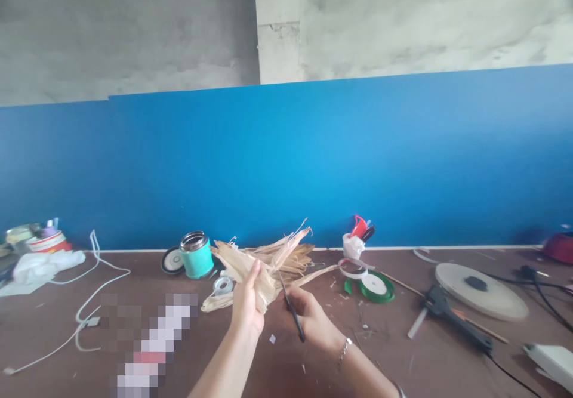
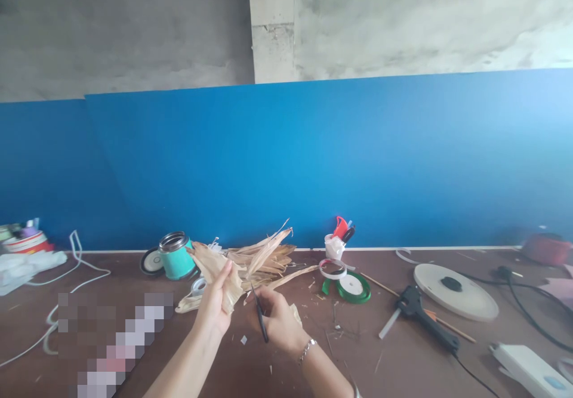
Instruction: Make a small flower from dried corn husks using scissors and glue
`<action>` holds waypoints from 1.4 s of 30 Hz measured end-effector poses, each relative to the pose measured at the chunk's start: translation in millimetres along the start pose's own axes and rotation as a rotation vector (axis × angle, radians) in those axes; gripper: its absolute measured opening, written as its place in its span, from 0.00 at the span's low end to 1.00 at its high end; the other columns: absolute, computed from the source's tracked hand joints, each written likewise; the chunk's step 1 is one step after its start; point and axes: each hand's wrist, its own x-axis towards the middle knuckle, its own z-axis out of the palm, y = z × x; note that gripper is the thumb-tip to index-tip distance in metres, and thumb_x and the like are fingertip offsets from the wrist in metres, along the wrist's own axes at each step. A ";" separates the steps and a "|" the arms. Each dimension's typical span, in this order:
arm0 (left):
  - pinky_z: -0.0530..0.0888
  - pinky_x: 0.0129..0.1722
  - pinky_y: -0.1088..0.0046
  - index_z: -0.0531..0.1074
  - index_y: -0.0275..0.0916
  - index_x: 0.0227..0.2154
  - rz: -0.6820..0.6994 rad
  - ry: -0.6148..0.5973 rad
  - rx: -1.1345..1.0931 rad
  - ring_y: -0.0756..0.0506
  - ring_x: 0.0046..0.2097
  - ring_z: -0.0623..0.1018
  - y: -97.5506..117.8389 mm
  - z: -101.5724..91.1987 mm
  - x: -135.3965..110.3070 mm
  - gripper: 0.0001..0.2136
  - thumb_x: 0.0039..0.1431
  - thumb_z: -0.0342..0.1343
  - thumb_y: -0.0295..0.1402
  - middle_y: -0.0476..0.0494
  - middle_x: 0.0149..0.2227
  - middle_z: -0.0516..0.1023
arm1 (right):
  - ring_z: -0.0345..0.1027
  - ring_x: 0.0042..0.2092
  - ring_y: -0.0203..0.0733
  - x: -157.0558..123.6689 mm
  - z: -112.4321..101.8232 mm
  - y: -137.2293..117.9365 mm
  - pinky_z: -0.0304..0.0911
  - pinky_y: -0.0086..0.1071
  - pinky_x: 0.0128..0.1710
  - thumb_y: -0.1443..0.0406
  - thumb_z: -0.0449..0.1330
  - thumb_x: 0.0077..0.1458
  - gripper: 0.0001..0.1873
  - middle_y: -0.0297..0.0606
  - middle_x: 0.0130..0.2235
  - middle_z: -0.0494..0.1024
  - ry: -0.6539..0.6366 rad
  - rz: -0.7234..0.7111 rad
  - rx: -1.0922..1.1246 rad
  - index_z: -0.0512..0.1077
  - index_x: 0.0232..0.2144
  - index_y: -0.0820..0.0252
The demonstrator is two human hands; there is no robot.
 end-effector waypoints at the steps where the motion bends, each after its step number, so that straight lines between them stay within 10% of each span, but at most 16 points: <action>1: 0.75 0.26 0.79 0.74 0.34 0.30 0.001 0.016 -0.006 0.49 0.27 0.80 0.9 -0.1 0.7 0.06 0.49 0.63 0.29 0.45 0.26 0.80 | 0.52 0.23 0.29 0.0 -0.5 -0.6 0.50 0.25 0.23 0.66 0.63 0.40 0.11 0.25 0.22 0.63 -0.001 0.003 0.006 0.67 0.29 0.61; 42: 0.77 0.31 0.73 0.73 0.33 0.39 -0.020 -0.035 -0.005 0.47 0.31 0.80 -25.4 2.7 -16.1 0.12 0.50 0.61 0.27 0.42 0.32 0.80 | 0.72 0.40 0.51 -5.2 17.9 -16.6 0.68 0.40 0.42 0.63 0.64 0.45 0.15 0.41 0.35 0.80 0.137 -0.163 -0.020 0.75 0.38 0.63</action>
